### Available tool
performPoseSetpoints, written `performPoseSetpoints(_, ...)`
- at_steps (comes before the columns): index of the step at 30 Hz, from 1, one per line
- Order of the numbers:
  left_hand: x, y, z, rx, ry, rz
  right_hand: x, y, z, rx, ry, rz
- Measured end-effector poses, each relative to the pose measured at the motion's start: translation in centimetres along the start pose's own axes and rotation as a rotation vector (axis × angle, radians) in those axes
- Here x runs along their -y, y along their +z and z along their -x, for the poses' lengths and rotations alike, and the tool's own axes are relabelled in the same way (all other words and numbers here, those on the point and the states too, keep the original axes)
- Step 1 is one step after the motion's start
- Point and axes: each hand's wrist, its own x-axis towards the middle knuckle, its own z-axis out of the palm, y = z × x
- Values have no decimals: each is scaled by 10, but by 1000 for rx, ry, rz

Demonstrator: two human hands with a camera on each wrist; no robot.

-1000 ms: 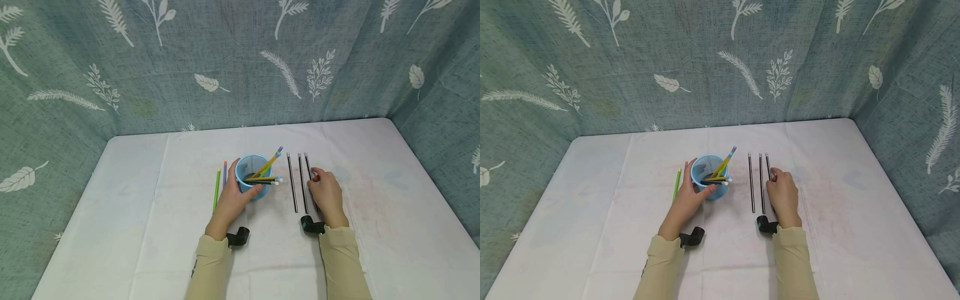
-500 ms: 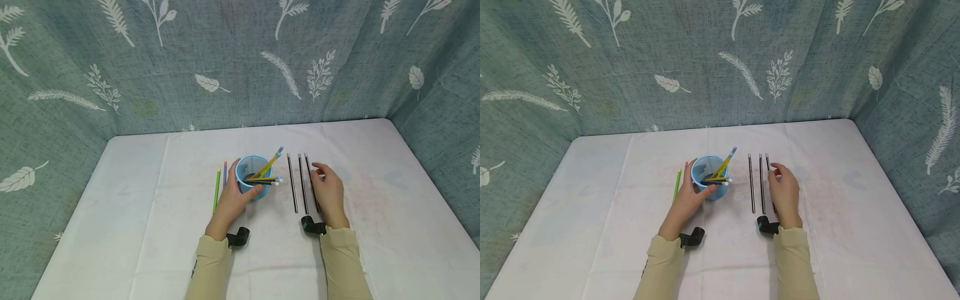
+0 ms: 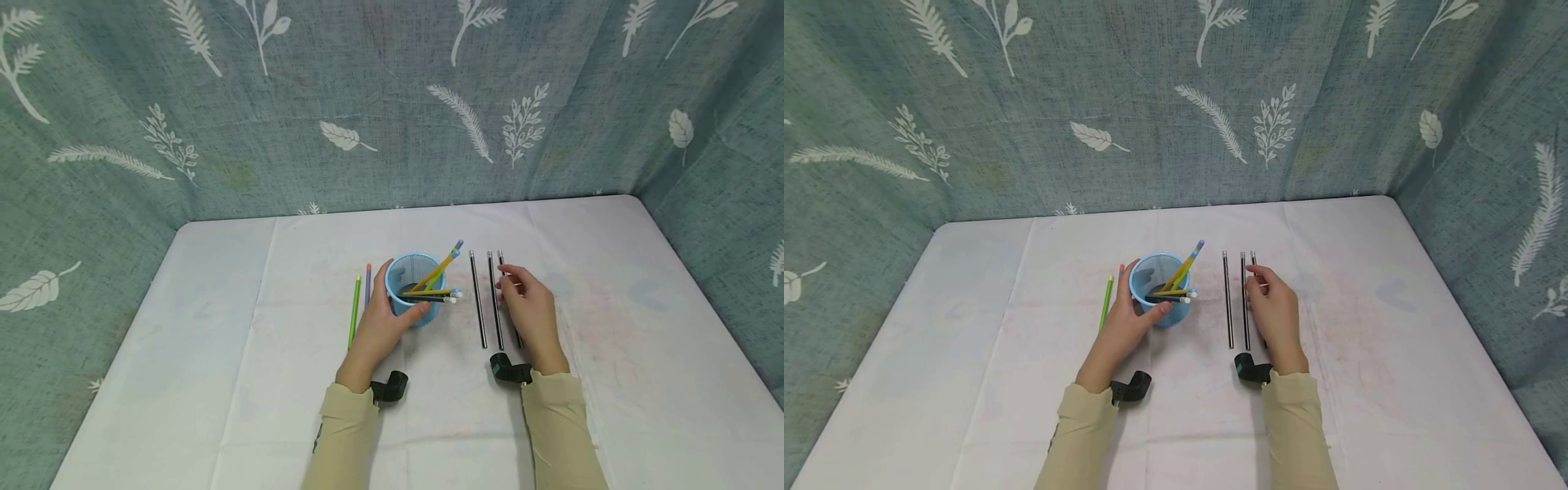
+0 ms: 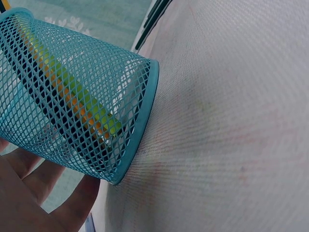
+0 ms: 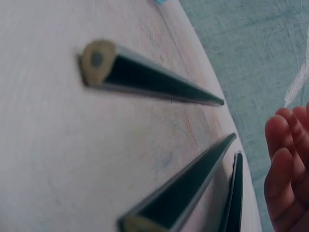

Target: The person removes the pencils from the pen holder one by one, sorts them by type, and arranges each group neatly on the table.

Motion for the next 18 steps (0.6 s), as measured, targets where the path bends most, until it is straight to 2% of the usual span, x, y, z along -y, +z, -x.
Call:
performPoseSetpoints(2,0,0,0,1,-1,-6,-6,4,-1,5,-30,-5)
performPoseSetpoints(9,0,0,0,1,-4,-1,-43,26,-12,-25,-116,86)
performPoseSetpoints(13,-1,0,1,3,-6,6,-32,25,-9,-10,-143,58)
performPoseSetpoints(17,-1,0,1,2,0,9,-3,16,0,43,-147,2)
performPoseSetpoints(18,-1,0,1,1,0,9,-5,18,-1,48,-162,-2)
